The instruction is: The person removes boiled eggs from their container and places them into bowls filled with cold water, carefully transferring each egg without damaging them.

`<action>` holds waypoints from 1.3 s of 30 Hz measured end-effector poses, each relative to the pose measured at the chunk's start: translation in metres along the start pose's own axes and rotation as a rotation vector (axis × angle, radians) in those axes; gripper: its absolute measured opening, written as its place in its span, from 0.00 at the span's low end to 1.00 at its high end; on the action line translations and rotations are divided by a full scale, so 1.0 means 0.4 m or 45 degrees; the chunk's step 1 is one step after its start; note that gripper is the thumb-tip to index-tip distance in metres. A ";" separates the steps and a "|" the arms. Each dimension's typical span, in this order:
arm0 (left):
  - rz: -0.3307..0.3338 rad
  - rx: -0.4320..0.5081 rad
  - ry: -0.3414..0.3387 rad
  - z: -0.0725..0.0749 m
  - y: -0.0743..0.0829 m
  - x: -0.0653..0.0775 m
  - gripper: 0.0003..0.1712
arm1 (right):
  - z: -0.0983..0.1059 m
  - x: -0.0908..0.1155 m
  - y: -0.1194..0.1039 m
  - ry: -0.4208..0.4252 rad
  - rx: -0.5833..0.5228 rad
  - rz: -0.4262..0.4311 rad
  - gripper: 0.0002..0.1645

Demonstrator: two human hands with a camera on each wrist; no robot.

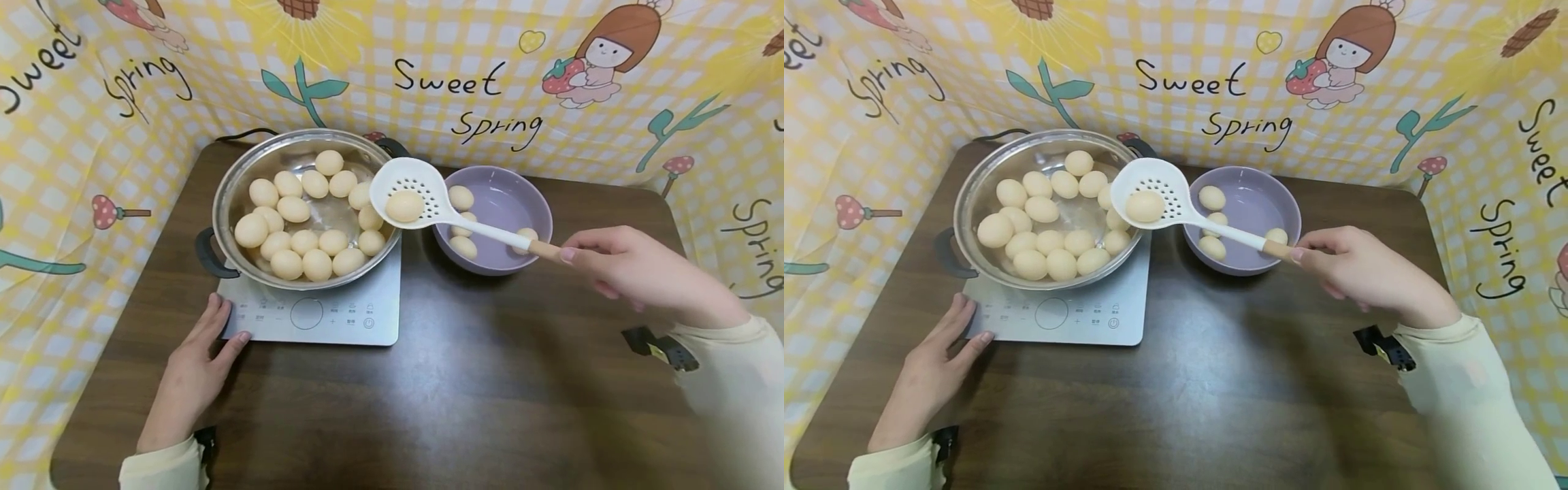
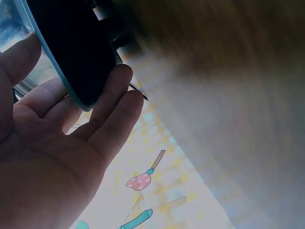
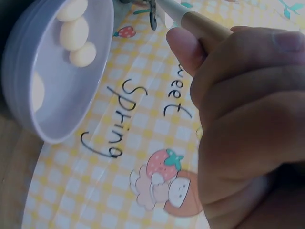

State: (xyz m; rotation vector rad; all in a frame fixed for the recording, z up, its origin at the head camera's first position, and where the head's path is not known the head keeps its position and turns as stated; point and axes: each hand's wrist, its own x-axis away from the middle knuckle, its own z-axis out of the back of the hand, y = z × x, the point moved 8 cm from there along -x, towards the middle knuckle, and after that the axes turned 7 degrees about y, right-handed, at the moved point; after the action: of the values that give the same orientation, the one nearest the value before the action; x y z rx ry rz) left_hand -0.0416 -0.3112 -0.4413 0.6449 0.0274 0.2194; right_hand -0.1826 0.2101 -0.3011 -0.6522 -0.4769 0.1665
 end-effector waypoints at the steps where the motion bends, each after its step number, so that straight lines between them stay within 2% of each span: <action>1: -0.003 0.001 0.004 0.001 0.001 0.000 0.40 | 0.004 0.002 0.008 0.009 0.009 -0.001 0.17; 7: -0.022 -0.001 0.017 0.004 0.004 0.001 0.40 | 0.020 0.016 0.054 0.048 0.027 -0.034 0.18; 12: -0.002 -0.008 0.009 0.004 0.002 0.003 0.40 | 0.026 0.028 0.094 0.061 0.010 -0.038 0.20; 19: -0.007 -0.005 0.013 0.005 0.005 0.009 0.40 | 0.035 0.047 0.170 0.099 0.012 -0.084 0.21; 27: -0.006 -0.003 0.014 0.005 0.008 0.012 0.40 | 0.044 0.065 0.247 0.183 0.017 -0.106 0.23; 39: -0.015 -0.009 0.024 0.008 0.011 0.005 0.40 | 0.041 0.061 0.290 0.203 0.018 -0.172 0.27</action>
State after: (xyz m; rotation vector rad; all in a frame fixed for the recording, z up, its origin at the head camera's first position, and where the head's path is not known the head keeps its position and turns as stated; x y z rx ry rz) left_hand -0.0403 -0.3094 -0.4360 0.6358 0.0485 0.2141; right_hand -0.1689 0.3174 -0.3524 -0.6118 -0.3642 -0.0098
